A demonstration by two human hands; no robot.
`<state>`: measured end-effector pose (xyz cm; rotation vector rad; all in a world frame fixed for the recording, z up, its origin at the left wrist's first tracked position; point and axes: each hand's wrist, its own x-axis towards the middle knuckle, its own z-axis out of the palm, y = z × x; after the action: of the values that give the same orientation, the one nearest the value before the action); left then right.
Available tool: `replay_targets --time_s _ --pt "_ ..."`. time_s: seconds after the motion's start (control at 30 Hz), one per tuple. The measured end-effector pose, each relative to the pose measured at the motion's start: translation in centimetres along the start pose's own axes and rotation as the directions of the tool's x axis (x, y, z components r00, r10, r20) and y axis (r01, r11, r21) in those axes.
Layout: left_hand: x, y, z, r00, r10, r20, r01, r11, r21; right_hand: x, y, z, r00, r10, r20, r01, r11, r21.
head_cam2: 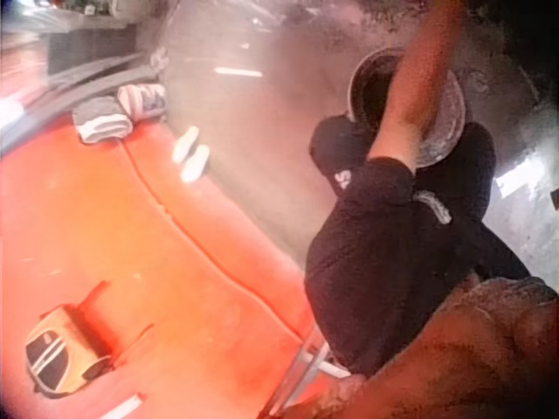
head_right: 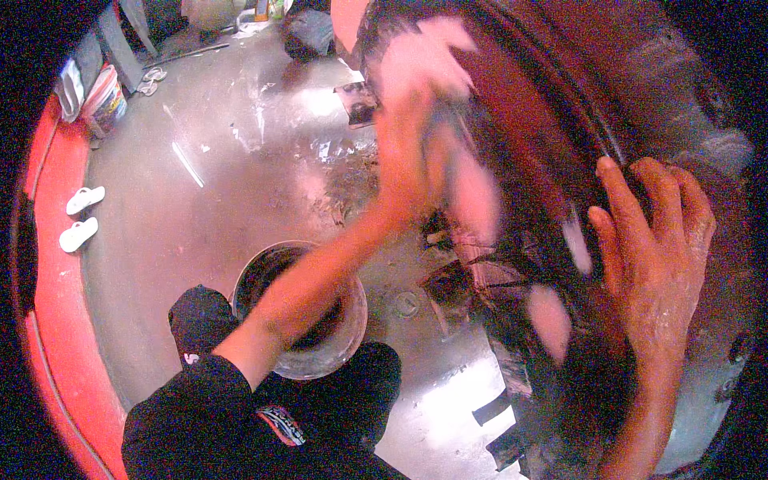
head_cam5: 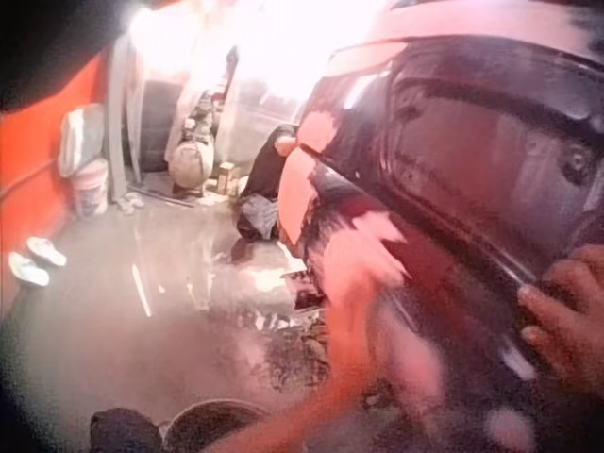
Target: The person sands a detached maroon car fender with a sanding block, repeatedly dipping the block into a bucket of water. The person works on the curved surface, smoothing the paint or primer.
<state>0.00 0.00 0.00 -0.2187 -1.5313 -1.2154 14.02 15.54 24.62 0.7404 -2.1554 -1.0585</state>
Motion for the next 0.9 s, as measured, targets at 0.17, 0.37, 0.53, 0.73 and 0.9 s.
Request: replay_targets --time_s 0.17,0.37,0.53,0.73,0.9 --pt "-3.5 0.6 -1.4 0.91 0.388 0.146 -0.39 0.921 -0.012 0.5 -0.1 0.1 1.0 -0.012 0.003 0.012 1.0 0.0" --pt "6.9 -4.6 0.1 0.966 -0.226 -0.124 0.232 0.972 0.029 0.6 -0.3 -0.4 0.999 -0.013 -0.052 0.015 0.999 0.034" --pt "-3.8 3.6 -1.6 0.972 0.196 0.131 -0.191 0.98 -0.047 0.4 -0.1 0.0 1.0 0.009 -0.02 -0.008 0.999 0.053" --pt "8.1 -4.8 0.7 0.994 -0.102 -0.042 0.105 0.993 0.052 0.5 0.2 -0.8 1.0 0.002 -0.013 -0.002 1.0 -0.001" --pt "3.2 -1.0 0.5 0.993 0.024 -0.114 -0.015 0.996 0.084 0.3 0.2 0.0 1.0 -0.006 0.029 0.005 1.0 0.016"
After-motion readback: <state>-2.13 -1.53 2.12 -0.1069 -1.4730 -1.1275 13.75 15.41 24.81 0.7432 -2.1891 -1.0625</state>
